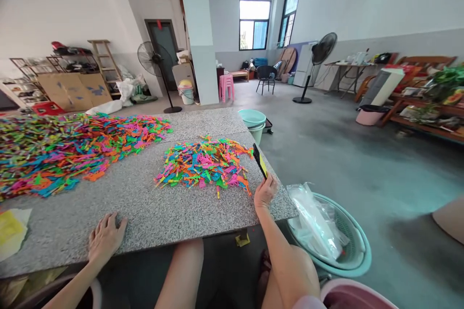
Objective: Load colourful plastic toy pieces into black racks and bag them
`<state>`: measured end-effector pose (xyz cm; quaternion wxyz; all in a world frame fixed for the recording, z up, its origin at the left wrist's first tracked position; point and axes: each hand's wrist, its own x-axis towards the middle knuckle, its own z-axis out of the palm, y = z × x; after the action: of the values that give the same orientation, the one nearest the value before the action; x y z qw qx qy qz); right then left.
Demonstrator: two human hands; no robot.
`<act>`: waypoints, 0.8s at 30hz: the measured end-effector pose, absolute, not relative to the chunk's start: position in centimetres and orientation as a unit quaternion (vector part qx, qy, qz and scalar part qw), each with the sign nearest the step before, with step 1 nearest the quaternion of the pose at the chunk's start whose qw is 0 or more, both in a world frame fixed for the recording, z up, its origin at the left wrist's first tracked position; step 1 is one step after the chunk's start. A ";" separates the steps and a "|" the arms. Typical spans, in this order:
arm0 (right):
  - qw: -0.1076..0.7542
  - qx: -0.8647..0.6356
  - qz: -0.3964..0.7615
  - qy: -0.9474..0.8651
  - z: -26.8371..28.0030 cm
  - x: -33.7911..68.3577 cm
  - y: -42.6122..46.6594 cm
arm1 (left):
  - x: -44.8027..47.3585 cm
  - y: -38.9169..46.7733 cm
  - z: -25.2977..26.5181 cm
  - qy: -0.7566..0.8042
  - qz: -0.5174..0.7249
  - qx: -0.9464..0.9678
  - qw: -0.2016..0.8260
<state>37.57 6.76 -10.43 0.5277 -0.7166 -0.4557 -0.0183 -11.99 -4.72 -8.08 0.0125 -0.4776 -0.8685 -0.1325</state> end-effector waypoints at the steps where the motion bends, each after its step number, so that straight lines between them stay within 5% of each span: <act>1: 0.526 -0.713 -0.002 -0.464 -10.1 37.2 6.3 | -12.0 -4.7 -8.1 -0.868 -0.136 -0.478 0.014; 6: 0.546 -0.580 0.088 -0.598 -8.5 30.3 2.8 | -12.2 -4.7 -8.5 -0.864 -0.146 -0.482 0.016; 11: 0.300 -0.425 0.247 -0.817 -7.7 20.1 1.2 | -12.5 -4.7 -9.3 -0.864 -0.151 -0.481 0.014; 13: 0.255 -0.439 0.228 -0.831 -7.6 18.6 1.6 | -12.8 -4.7 -9.6 -0.863 -0.157 -0.480 0.012; 19: 0.324 -0.607 0.098 -0.719 -6.6 26.7 4.9 | -13.0 -5.3 -9.7 -0.843 -0.219 -0.490 0.042; 24: 0.159 -0.764 0.068 -0.621 -7.3 34.2 5.3 | -7.6 -6.5 -10.2 -0.740 -0.268 -0.614 0.059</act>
<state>34.16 5.29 -7.31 0.1586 -0.7643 -0.6214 0.0680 -7.56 -6.50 -10.16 0.0587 -0.6144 -0.7399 -0.2676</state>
